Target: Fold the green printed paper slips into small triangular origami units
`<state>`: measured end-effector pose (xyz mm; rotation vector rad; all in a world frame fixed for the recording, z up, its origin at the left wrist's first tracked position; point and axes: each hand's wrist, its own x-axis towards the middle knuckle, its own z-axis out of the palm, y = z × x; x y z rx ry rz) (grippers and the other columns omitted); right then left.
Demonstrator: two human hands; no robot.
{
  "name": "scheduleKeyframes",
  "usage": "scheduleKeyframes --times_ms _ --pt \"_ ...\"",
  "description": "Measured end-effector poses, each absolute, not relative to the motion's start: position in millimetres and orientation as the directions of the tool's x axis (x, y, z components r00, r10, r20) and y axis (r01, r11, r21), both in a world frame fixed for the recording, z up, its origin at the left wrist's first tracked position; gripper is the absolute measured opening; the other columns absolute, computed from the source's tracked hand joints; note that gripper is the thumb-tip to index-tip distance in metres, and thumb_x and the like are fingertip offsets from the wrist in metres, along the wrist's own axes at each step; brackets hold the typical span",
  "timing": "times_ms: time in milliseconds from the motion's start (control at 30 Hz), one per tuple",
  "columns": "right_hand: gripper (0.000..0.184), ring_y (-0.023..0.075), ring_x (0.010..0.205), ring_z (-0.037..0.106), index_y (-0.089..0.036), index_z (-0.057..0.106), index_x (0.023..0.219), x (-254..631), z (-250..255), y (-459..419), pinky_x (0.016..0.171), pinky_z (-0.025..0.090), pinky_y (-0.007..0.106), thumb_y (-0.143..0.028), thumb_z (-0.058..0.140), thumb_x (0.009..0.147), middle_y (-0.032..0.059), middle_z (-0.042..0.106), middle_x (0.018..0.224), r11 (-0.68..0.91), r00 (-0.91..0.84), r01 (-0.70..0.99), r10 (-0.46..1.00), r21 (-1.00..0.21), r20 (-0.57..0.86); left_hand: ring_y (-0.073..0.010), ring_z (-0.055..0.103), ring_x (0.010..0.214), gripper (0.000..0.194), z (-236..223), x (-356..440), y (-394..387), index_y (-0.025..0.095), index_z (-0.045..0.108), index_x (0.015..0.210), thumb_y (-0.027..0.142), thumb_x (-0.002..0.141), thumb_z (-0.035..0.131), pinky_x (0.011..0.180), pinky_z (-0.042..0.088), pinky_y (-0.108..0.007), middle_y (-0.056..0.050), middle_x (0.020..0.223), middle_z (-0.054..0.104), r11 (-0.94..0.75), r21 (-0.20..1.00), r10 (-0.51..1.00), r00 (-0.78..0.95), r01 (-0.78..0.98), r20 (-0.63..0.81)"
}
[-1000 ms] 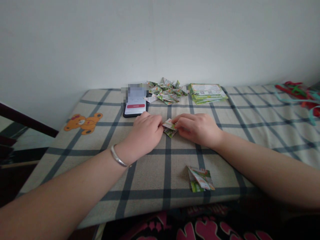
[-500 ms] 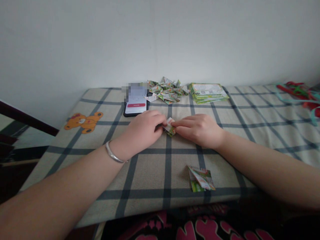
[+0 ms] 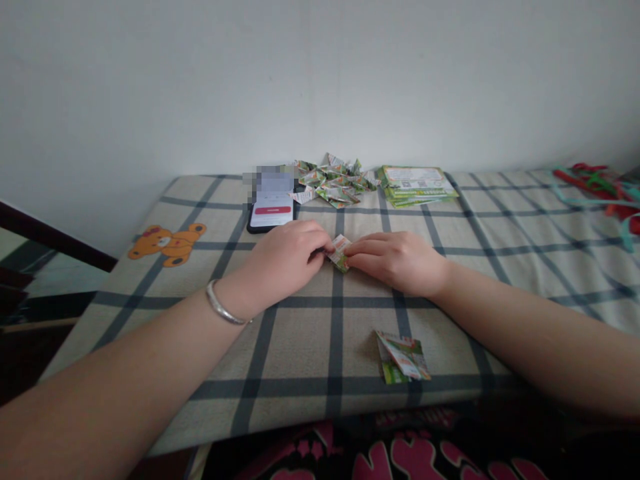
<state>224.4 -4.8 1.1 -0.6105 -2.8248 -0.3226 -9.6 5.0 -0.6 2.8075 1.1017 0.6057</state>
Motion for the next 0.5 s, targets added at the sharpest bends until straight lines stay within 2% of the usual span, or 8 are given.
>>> scheduleKeyframes --times_ms 133,367,500 --pt "0.025 0.0192 0.091 0.067 -0.013 0.068 0.101 223.9 1.2 -3.1 0.075 0.053 0.031 -0.019 0.043 0.099 0.0107 0.072 0.104 0.874 -0.857 0.473 0.426 0.113 0.288 -0.0232 0.061 0.094 0.019 0.0 -6.1 1.5 0.016 0.064 0.099 0.013 0.083 0.054 0.087 0.049 -0.039 -0.006 0.098 0.068 -0.676 0.197 0.727 0.597 0.71 0.339" --pt "0.026 0.0199 0.101 0.065 -0.014 0.068 0.1 223.2 6.5 -1.1 0.081 0.052 0.032 -0.019 0.042 0.1 0.0086 0.072 0.106 0.9 -0.904 0.406 0.37 0.159 0.213 -0.023 0.06 0.093 0.015 3.9 -4.6 -2.9 0.017 0.065 0.092 0.012 0.083 0.054 0.086 0.049 -0.039 -0.006 0.095 0.068 -0.665 0.162 0.735 0.601 0.729 0.314" --pt "0.025 0.0202 0.102 0.065 -0.013 0.068 0.098 223.7 9.0 -0.6 0.082 0.053 0.032 -0.018 0.044 0.099 0.0087 0.072 0.105 0.909 -0.908 0.395 0.364 0.135 0.206 -0.0235 0.062 0.092 0.015 4.8 -6.5 -3.1 0.017 0.069 0.092 0.014 0.085 0.055 0.085 0.049 -0.039 -0.005 0.094 0.071 -0.674 0.129 0.725 0.618 0.727 0.304"
